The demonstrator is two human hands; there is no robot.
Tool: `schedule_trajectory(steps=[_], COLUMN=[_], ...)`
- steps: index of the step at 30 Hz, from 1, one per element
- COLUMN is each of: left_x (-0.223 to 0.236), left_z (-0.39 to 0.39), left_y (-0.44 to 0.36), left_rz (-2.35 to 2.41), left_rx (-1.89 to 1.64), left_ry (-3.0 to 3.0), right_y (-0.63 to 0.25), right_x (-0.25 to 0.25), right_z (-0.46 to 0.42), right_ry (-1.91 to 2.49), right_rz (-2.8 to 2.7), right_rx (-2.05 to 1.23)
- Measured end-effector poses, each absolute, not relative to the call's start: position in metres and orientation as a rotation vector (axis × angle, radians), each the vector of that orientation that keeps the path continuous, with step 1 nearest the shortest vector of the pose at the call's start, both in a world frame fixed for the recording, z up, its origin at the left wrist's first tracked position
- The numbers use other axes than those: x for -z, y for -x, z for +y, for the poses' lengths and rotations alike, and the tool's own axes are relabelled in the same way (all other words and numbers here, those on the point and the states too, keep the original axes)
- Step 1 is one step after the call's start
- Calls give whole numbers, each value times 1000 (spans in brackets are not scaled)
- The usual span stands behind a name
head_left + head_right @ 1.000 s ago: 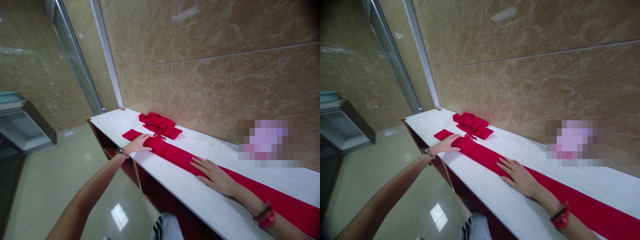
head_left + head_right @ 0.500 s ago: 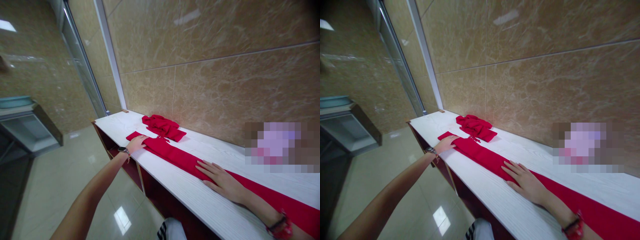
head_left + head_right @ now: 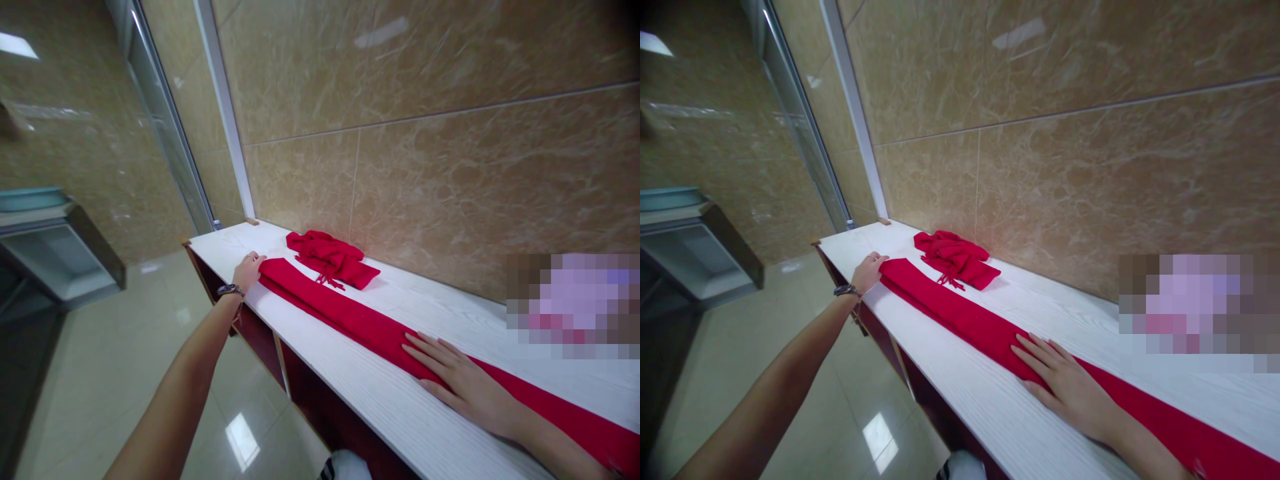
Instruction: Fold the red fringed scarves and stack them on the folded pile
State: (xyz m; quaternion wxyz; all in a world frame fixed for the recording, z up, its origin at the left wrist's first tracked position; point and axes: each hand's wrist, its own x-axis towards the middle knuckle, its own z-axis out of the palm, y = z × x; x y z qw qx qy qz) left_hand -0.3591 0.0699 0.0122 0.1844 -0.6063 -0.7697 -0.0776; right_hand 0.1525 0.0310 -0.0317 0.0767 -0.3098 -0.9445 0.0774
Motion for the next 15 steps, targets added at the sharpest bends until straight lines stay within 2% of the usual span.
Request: schedule_trajectory(steps=[5,10,15], left_x=[-1,-1,-4], left_z=[80,84,79], left_y=[374,372,387], left_rz=[-2177,-1750,-1914], left_rx=[118,-27,-154], left_ry=[1844,2334,2323], right_y=[-153,-153,-153], right_x=[32,33,31], right_z=[32,31,31], right_ry=[939,931,926], right_rz=[-2855,-2834,-2828], right_rx=[-215,-205,-211])
